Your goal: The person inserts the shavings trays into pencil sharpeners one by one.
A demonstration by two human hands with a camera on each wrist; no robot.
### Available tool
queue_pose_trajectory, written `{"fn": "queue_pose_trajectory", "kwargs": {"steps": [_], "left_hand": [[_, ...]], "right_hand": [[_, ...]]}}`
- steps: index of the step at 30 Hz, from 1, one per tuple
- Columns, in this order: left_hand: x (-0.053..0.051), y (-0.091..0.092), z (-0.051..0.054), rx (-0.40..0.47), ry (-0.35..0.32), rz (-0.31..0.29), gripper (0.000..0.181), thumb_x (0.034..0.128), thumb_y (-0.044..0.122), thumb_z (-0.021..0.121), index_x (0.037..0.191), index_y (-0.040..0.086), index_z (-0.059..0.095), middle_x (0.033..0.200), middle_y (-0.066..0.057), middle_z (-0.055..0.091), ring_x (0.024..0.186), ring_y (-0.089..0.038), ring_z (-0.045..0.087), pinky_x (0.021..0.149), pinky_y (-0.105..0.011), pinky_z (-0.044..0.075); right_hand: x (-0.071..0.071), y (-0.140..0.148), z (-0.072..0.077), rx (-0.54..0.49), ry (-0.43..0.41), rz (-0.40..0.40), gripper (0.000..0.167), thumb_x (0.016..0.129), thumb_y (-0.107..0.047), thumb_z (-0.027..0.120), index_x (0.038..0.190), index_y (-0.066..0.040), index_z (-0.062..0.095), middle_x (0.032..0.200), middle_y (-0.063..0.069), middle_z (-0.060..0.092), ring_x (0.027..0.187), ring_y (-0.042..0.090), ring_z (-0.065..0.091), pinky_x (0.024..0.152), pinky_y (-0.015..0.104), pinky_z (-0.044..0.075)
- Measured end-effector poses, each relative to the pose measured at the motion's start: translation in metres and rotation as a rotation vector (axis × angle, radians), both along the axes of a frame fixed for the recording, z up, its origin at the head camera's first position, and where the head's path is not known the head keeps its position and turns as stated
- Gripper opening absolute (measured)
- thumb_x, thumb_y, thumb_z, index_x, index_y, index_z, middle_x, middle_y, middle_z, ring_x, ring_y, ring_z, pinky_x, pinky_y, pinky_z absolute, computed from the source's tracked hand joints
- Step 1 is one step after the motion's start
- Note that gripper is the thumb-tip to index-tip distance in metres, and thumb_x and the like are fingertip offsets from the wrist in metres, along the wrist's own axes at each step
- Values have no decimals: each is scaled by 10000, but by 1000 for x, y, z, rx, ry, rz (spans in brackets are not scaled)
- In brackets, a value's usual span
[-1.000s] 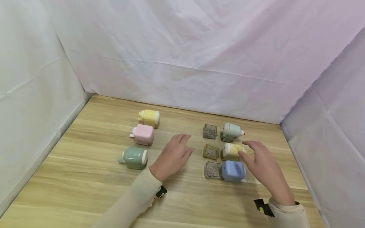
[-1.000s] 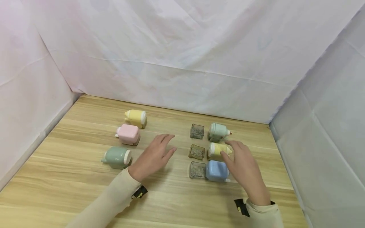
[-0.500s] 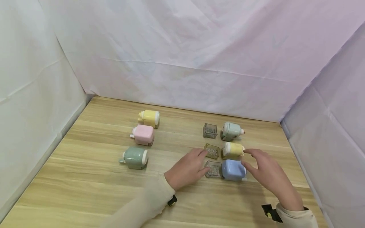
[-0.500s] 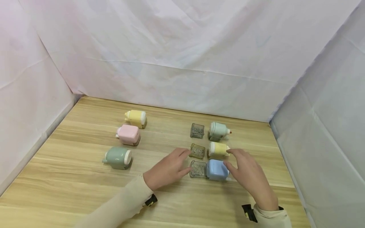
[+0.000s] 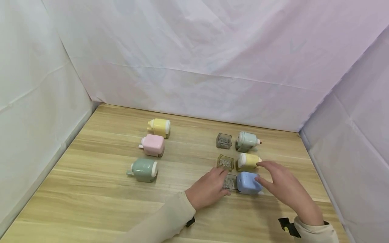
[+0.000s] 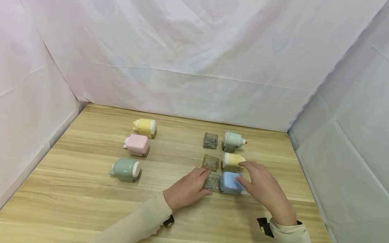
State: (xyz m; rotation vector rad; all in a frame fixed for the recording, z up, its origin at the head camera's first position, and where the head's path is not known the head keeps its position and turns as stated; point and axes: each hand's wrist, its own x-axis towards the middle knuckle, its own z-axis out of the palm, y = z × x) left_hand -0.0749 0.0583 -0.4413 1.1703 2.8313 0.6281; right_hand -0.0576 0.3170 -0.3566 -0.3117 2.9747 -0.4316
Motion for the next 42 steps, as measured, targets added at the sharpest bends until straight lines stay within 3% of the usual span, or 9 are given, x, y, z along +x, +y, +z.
{"fn": "queue_pose_trajectory", "kwargs": {"steps": [12, 19, 24, 29, 34, 42], "left_hand": [[-4, 3, -9, 12, -14, -2, 563, 979, 267, 820, 1431, -14, 635, 1334, -101, 687, 1199, -190, 659, 1044, -228, 559], [-4, 1, -11, 66, -151, 50, 616, 975, 252, 827, 1472, -32, 601, 1347, -116, 654, 1234, -203, 650, 1047, -242, 567], [-3, 2, -11, 96, -188, 57, 599, 974, 226, 828, 1464, -40, 606, 1312, -112, 647, 1185, -188, 645, 1001, -232, 576], [-1, 4, -10, 106, -202, 73, 576, 967, 214, 836, 1449, -19, 626, 1286, -81, 646, 1154, -143, 631, 977, -210, 565], [0, 5, -9, 109, -208, 78, 584, 957, 216, 846, 1449, -10, 629, 1281, -69, 649, 1137, -129, 629, 968, -200, 563], [-1, 4, -13, 159, -224, 87, 572, 944, 195, 858, 1439, 7, 642, 1295, -60, 658, 1128, -109, 629, 970, -198, 563]], "right_hand": [[0, 2, -2, 23, -16, 32, 518, 975, -306, 812, 1400, -50, 664, 1444, 248, 656, 1345, 516, 597, 1060, 710, 501], [-1, 4, -4, 18, -35, 64, 582, 929, -283, 858, 1415, -37, 653, 1428, 247, 666, 1334, 515, 603, 1064, 710, 500], [-3, 3, -9, 17, -88, 99, 660, 869, -225, 907, 1431, -9, 636, 1420, 256, 669, 1316, 511, 621, 1057, 690, 519], [-4, 2, -14, 25, -160, 88, 696, 820, -171, 940, 1425, -9, 636, 1373, 243, 696, 1230, 445, 684, 971, 634, 584], [-4, 0, -18, 42, -125, 78, 667, 796, -123, 948, 1387, -12, 660, 1319, 229, 722, 1148, 399, 718, 901, 600, 609], [-3, -1, -22, 33, -87, 74, 641, 789, -107, 951, 1363, -20, 679, 1301, 220, 738, 1140, 399, 725, 907, 599, 606]]}}
